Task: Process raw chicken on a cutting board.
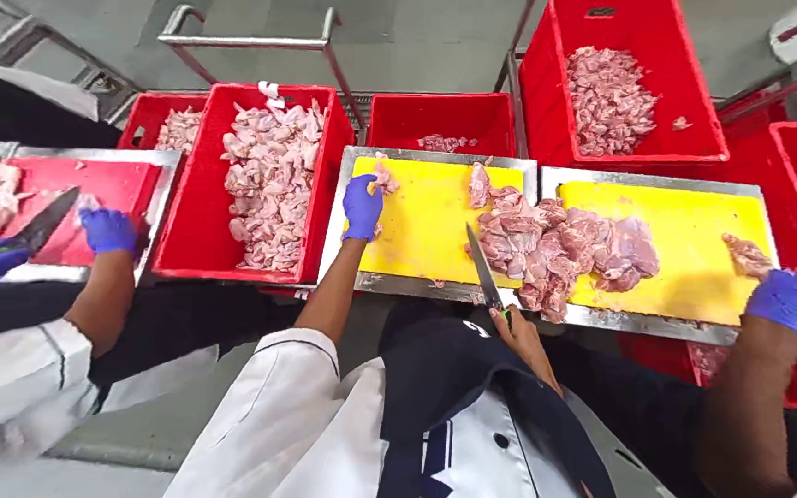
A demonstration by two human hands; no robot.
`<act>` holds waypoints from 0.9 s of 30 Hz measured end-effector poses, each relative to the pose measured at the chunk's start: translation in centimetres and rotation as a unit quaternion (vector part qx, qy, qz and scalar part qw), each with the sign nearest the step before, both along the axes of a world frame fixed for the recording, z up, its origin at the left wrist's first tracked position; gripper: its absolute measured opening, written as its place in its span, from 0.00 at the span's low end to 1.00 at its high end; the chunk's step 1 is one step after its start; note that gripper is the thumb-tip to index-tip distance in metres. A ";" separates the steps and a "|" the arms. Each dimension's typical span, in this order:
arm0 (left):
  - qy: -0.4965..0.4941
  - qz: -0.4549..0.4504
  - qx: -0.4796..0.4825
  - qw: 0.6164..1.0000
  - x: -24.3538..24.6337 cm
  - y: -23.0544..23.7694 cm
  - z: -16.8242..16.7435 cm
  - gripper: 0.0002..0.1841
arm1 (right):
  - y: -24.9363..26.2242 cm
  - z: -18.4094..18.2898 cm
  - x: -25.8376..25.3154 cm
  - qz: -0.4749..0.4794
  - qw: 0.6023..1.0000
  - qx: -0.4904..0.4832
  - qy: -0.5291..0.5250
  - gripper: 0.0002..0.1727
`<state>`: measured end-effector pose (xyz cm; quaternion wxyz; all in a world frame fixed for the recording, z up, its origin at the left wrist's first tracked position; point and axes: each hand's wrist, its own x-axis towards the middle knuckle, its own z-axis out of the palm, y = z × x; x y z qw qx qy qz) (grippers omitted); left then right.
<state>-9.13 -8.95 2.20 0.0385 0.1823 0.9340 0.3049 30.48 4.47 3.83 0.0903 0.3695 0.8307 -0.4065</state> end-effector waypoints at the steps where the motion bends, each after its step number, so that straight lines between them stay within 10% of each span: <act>1: -0.012 -0.020 0.007 1.000 0.4 0.8 -0.7 0.16 | -0.3 -0.1 0.1 0.003 1.000 -0.006 -0.027 0.31; 6: -0.206 -0.167 0.074 0.961 4.7 9.4 0.7 0.19 | -1.2 0.6 -1.1 -0.029 0.984 0.000 -0.176 0.35; 13: -0.234 -0.181 -0.103 0.949 4.9 20.5 -0.6 0.26 | -2.9 1.0 -1.2 -0.071 0.970 -0.023 -0.232 0.36; 27: -0.396 -0.017 0.174 0.901 6.4 7.5 -3.0 0.14 | -3.8 2.3 -9.4 -0.069 0.992 0.042 -0.095 0.32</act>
